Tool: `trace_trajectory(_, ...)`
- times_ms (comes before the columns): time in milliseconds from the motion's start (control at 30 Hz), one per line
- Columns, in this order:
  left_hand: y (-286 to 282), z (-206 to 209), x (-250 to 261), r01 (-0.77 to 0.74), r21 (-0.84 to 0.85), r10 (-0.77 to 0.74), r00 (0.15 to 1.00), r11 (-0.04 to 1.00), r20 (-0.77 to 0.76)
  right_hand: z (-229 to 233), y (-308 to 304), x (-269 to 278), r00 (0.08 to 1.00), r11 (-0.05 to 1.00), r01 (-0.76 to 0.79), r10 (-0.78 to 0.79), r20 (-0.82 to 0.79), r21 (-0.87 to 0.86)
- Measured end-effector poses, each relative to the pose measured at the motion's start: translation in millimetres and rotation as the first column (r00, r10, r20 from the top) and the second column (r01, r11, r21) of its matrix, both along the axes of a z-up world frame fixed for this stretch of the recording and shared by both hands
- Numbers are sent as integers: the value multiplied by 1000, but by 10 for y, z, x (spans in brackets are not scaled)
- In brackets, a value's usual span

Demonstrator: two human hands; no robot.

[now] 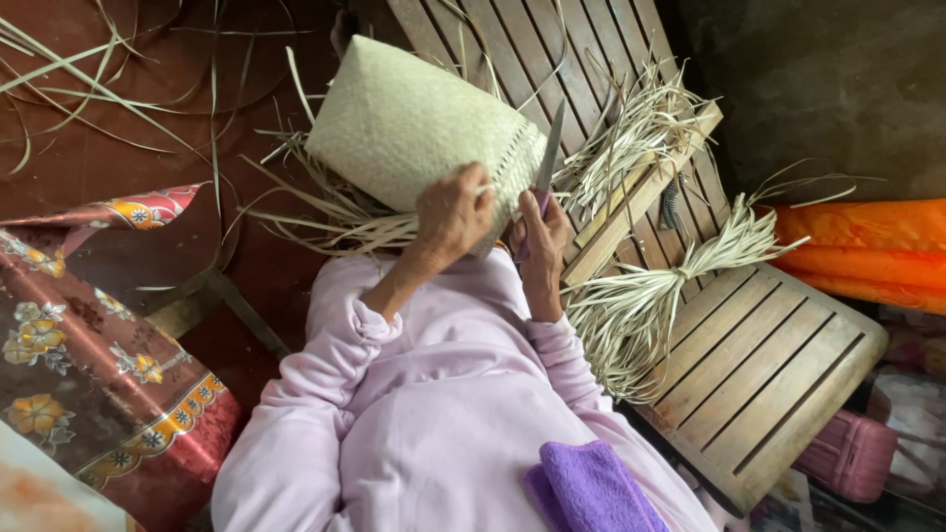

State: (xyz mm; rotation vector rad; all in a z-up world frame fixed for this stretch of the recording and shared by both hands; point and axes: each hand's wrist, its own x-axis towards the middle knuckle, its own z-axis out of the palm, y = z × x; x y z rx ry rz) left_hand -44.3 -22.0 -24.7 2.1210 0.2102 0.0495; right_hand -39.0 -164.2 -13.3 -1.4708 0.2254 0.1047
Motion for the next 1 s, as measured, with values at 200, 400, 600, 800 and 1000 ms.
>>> trace_trajectory(200, -218, -19, -75, 136, 43, -141, 980, 990, 141, -1057, -619, 402, 974, 963, 195, -168, -152, 185)
trace_trajectory(400, 605, 395, 101, -418, 172, 261, 787, 892, 558, -719, -558, 304, 951, 901, 239, -141, -275, 363)
trace_trajectory(600, 1244, -277, 322, -439, -759, 508, 845, 481, -166, -980, -940, 311, 935, 850, 148, 46, -351, 506)
trace_trajectory(800, 1462, -876, 237, -514, -858, 191, 841, -9, -506, -367, -556, 244, 958, 892, 90, 43, -282, 443)
trace_trajectory(1000, 1413, -886, 273, -340, -940, 296, 901, 31, -317, -564, -819, 478, 976, 960, 64, -3, -218, 274)
